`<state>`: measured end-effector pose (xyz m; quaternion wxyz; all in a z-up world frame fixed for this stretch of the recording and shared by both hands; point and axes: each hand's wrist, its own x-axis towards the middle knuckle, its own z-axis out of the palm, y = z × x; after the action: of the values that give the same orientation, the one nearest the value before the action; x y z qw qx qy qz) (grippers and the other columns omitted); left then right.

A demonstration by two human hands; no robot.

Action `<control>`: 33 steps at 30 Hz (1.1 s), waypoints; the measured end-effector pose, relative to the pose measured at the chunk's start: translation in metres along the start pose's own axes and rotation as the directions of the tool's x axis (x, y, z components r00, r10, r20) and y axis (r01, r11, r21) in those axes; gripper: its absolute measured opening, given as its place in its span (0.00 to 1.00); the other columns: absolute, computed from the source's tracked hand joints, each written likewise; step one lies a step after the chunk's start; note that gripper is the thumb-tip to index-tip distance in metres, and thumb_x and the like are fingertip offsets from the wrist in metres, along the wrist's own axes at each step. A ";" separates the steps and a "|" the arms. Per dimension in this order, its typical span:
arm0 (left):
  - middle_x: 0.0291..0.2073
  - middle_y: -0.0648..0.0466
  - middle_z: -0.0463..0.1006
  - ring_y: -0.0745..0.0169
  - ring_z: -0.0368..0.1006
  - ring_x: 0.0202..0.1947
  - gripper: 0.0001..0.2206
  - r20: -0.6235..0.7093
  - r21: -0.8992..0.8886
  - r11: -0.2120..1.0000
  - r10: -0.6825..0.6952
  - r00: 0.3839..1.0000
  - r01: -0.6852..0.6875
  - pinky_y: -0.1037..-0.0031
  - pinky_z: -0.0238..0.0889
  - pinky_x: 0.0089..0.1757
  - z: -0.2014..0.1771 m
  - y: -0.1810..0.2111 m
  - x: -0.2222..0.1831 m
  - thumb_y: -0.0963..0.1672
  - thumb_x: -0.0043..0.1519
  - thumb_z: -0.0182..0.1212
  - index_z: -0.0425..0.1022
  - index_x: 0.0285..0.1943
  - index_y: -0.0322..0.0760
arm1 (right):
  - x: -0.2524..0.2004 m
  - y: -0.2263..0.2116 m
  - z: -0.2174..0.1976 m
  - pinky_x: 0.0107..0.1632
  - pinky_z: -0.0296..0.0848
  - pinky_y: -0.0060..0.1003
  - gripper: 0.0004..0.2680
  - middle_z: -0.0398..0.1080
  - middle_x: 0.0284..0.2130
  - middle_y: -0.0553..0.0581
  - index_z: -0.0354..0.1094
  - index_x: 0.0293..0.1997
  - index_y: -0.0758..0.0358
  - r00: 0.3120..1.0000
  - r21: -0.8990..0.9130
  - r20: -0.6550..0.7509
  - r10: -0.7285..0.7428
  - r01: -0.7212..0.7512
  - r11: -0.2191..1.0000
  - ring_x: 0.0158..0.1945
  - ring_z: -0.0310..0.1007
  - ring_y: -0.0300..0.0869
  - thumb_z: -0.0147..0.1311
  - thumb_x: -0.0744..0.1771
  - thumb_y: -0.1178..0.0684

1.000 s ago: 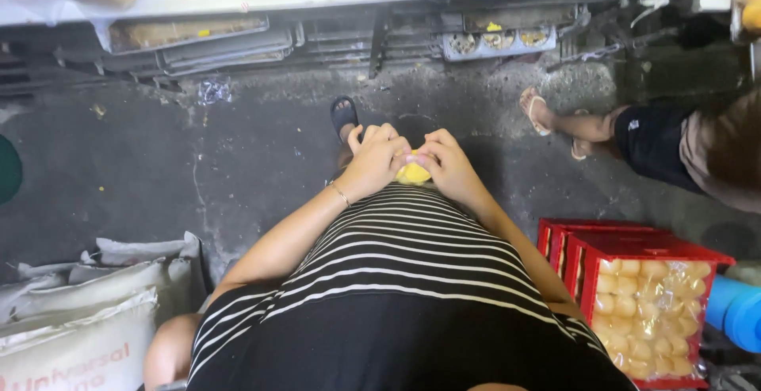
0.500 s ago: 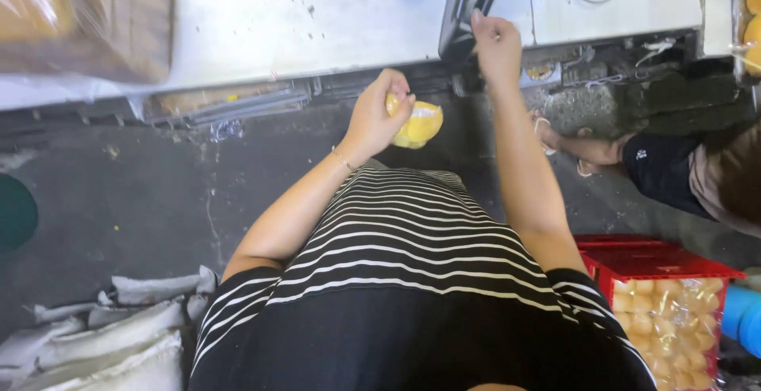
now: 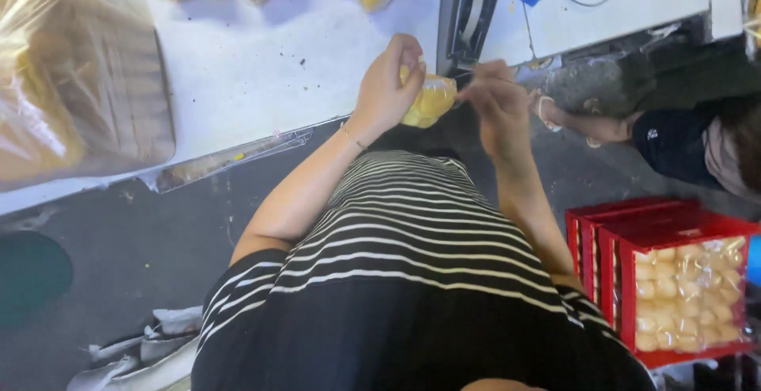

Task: Packing various types of bread rolls into plastic bags at a bakery packaging station.

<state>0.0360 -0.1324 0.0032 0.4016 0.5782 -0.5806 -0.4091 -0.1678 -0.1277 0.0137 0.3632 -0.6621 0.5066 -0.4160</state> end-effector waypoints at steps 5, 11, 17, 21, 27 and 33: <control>0.34 0.35 0.76 0.27 0.75 0.41 0.07 -0.102 0.012 0.990 0.138 0.985 -0.138 0.45 0.68 0.44 0.020 0.047 0.017 0.40 0.64 0.54 0.68 0.49 0.33 | 0.048 0.042 0.002 0.43 0.71 0.41 0.06 0.59 0.48 0.63 0.72 0.44 0.69 0.988 0.162 0.152 0.017 -0.042 0.986 0.48 0.67 0.52 0.61 0.67 0.58; 0.23 0.46 0.77 0.32 0.75 0.29 0.04 -0.020 0.235 0.892 0.402 0.916 -0.386 0.52 0.65 0.32 0.013 0.075 0.067 0.39 0.60 0.54 0.75 0.36 0.37 | 0.094 -0.004 -0.020 0.29 0.74 0.28 0.05 0.63 0.39 0.58 0.58 0.47 0.67 0.995 0.209 0.066 0.078 -0.090 0.974 0.41 0.73 0.43 0.50 0.70 0.64; 0.40 0.42 0.79 0.39 0.77 0.46 0.11 -0.251 -0.091 0.975 0.176 0.952 -0.204 0.53 0.65 0.51 -0.032 0.031 0.113 0.37 0.65 0.56 0.65 0.56 0.34 | 0.195 0.022 -0.091 0.67 0.62 0.50 0.31 0.62 0.62 0.67 0.59 0.68 0.67 0.777 0.212 0.475 -0.414 0.356 0.910 0.64 0.66 0.58 0.75 0.60 0.51; 0.54 0.43 0.62 0.40 0.56 0.56 0.13 -0.557 0.438 0.893 0.361 0.748 -0.105 0.52 0.52 0.54 -0.049 -0.040 0.138 0.46 0.72 0.51 0.63 0.60 0.34 | 0.360 0.103 -0.137 0.45 0.69 0.36 0.04 0.68 0.40 0.57 0.66 0.46 0.62 0.914 0.115 0.044 -0.403 0.396 0.911 0.43 0.70 0.43 0.49 0.69 0.62; 0.75 0.48 0.53 0.33 0.41 0.76 0.21 -0.541 0.522 0.817 0.097 0.836 0.243 0.29 0.32 0.64 -0.013 -0.042 0.108 0.46 0.69 0.51 0.62 0.74 0.49 | 0.609 0.338 -0.097 0.46 0.73 0.45 0.17 0.78 0.38 0.58 0.75 0.45 0.56 0.975 -0.268 -0.218 -0.034 -0.027 0.963 0.43 0.76 0.50 0.60 0.63 0.35; 0.67 0.46 0.65 0.43 0.57 0.70 0.17 -0.582 0.401 0.883 0.039 0.812 0.245 0.51 0.47 0.64 -0.018 -0.007 0.041 0.45 0.71 0.51 0.67 0.69 0.42 | 0.629 0.300 -0.114 0.49 0.73 0.43 0.07 0.79 0.40 0.62 0.77 0.45 0.61 0.707 -0.446 -0.360 -0.608 0.442 0.778 0.44 0.79 0.53 0.55 0.65 0.58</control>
<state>0.0546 -0.1735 0.0022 0.3863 0.7836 -0.4785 -0.0886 -0.2949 -0.8134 -0.0970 -0.0268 -0.7039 0.4293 -0.5652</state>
